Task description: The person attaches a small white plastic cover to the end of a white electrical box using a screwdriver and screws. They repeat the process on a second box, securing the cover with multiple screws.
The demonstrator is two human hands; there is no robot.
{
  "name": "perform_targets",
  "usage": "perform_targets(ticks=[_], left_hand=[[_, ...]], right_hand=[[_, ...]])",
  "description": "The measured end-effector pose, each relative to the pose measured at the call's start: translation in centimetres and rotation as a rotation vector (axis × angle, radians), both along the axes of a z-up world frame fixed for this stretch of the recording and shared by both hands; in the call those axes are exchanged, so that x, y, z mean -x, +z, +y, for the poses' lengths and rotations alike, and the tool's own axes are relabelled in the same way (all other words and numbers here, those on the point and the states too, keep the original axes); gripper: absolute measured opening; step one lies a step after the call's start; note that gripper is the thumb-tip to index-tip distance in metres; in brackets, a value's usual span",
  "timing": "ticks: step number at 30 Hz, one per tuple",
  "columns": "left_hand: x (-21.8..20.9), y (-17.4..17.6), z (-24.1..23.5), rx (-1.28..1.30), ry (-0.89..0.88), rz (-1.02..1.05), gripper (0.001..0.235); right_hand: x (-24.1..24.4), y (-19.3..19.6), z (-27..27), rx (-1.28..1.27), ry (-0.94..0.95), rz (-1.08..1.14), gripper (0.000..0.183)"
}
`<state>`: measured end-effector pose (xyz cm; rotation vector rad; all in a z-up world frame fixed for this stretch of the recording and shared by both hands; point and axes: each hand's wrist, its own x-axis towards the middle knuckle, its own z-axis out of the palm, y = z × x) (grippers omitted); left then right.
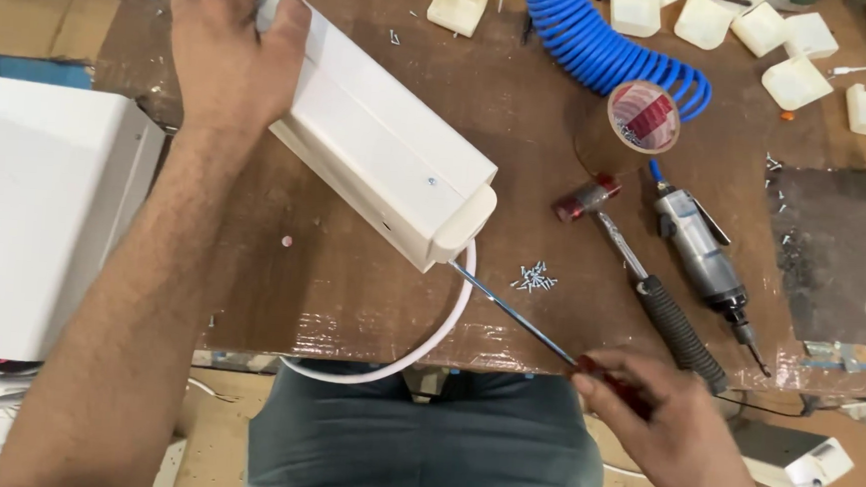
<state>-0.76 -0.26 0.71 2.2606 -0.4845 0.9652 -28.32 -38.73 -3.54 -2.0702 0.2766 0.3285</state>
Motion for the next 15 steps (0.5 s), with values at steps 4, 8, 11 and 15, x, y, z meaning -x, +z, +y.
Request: perform_targets(ticks=[4, 8, 11, 15], left_hand=[[-1.3, -1.3, 0.8, -0.052, 0.022, -0.035, 0.015], [-0.9, -1.0, 0.2, -0.026, 0.017, -0.001, 0.014], [-0.8, -0.9, 0.4, -0.005, 0.028, 0.035, 0.017], [-1.0, -1.0, 0.6, -0.019, 0.023, 0.005, 0.018]], right_hand=[[0.5, 2.1, -0.2, 0.4, -0.052, -0.162, 0.039], [0.5, 2.7, -0.2, 0.402, -0.194, -0.279, 0.029], [-0.3, 2.7, 0.2, 0.448, -0.13, -0.399, 0.031], [-1.2, 2.8, 0.4, 0.426, -0.061, -0.524, 0.031]])
